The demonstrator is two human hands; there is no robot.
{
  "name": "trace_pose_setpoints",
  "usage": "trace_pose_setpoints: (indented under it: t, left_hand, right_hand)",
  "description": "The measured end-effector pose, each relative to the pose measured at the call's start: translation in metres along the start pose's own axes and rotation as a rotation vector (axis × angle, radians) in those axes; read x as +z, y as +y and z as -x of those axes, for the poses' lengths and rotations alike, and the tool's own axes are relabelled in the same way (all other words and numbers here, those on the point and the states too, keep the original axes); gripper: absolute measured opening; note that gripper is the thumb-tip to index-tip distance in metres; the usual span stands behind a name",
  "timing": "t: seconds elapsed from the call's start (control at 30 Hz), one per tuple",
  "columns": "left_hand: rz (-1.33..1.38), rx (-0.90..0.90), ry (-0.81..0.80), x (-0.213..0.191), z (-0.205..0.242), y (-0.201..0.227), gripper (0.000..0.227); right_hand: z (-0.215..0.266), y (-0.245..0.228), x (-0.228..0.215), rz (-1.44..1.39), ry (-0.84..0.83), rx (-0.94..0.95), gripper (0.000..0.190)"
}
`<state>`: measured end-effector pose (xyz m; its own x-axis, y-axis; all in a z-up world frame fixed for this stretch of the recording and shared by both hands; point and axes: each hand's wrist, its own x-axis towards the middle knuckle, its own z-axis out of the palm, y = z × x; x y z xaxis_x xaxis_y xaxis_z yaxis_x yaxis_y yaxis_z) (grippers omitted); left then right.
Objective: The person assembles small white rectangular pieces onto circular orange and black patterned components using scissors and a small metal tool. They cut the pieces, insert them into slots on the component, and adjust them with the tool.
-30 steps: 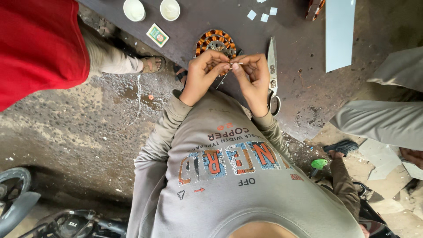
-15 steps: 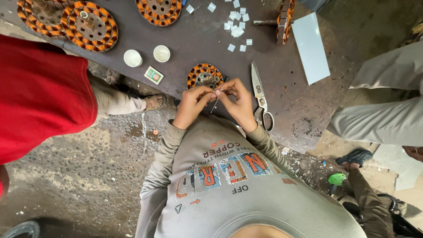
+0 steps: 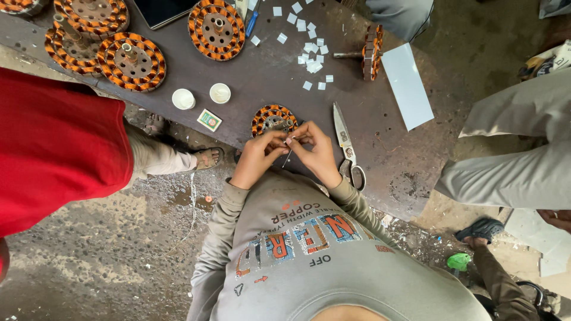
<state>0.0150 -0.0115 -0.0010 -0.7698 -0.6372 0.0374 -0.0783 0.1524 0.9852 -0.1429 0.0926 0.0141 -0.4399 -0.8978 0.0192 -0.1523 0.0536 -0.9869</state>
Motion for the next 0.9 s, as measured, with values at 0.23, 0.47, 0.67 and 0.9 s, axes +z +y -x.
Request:
trace_pose_setpoints:
  t: [0.23, 0.47, 0.67, 0.9]
  left_hand:
    - [-0.093, 0.045, 0.068, -0.001, 0.002, 0.0, 0.021]
    - [-0.098, 0.018, 0.133, 0.0, 0.002, 0.004, 0.011]
    - [-0.082, 0.05, 0.146, -0.001, 0.004, 0.004, 0.01]
    - [-0.344, 0.116, 0.113, -0.006, 0.004, 0.02, 0.016]
  right_hand:
    - [0.001, 0.0, 0.001, 0.083, -0.045, -0.001, 0.011]
    - [-0.003, -0.013, 0.006, 0.198, -0.041, -0.016, 0.012]
    - [-0.002, -0.034, 0.004, 0.487, 0.065, -0.293, 0.009]
    - [-0.001, -0.047, 0.007, 0.558, 0.08, -0.317, 0.012]
